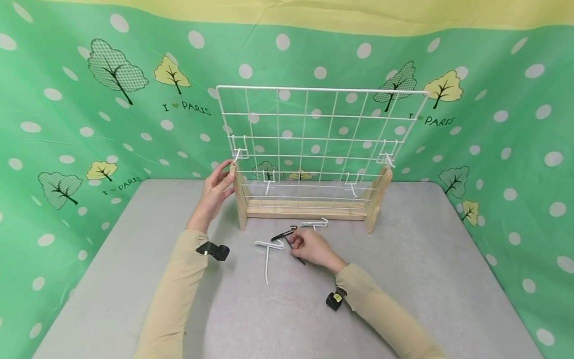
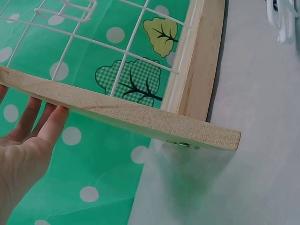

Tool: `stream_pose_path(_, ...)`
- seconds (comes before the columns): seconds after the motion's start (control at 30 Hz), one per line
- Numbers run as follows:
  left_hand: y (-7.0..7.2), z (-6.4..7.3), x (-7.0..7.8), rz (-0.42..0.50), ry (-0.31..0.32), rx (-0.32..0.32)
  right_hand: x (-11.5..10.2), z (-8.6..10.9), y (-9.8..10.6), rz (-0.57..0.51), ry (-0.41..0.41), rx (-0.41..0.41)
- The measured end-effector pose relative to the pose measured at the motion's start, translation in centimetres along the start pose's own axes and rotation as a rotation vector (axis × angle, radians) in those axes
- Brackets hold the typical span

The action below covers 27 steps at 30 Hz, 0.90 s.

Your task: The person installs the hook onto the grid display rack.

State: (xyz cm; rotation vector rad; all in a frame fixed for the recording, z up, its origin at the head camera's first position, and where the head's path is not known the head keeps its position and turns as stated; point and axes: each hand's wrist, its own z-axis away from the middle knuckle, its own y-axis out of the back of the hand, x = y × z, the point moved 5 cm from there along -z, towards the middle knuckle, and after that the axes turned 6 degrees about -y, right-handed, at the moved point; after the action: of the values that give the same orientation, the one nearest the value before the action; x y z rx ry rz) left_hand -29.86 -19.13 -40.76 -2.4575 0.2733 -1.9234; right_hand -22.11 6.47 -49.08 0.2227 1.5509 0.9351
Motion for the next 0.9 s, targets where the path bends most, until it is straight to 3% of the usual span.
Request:
stream_pose_path(0.17, 0.2, -0.2, -0.2, -0.01, 0.004, -0.003, 0.2, 0.1, 0.1, -0.052, -0.007, 0.017)
stream_pose_path(0.33, 0.3, -0.2, -0.1, -0.014, -0.005, -0.012, 0.5, 0.3, 0.3, -0.175, 0.0, 0.047)
stream_pose_path(0.57, 0.2, 0.0, 0.0, -0.021, -0.043, -0.025, 1.5, 0.6, 0.8, -0.307, -0.048, 0.138)
stream_pose_path(0.73, 0.2, -0.1, -0.1, -0.022, -0.018, -0.014, 1.5, 0.7, 1.4, -0.398, -0.064, 0.196)
stream_pose_path(0.9, 0.2, -0.1, -0.4, -0.015, 0.016, -0.005, 0.4, 1.6, 2.4, -0.436, -0.085, 0.196)
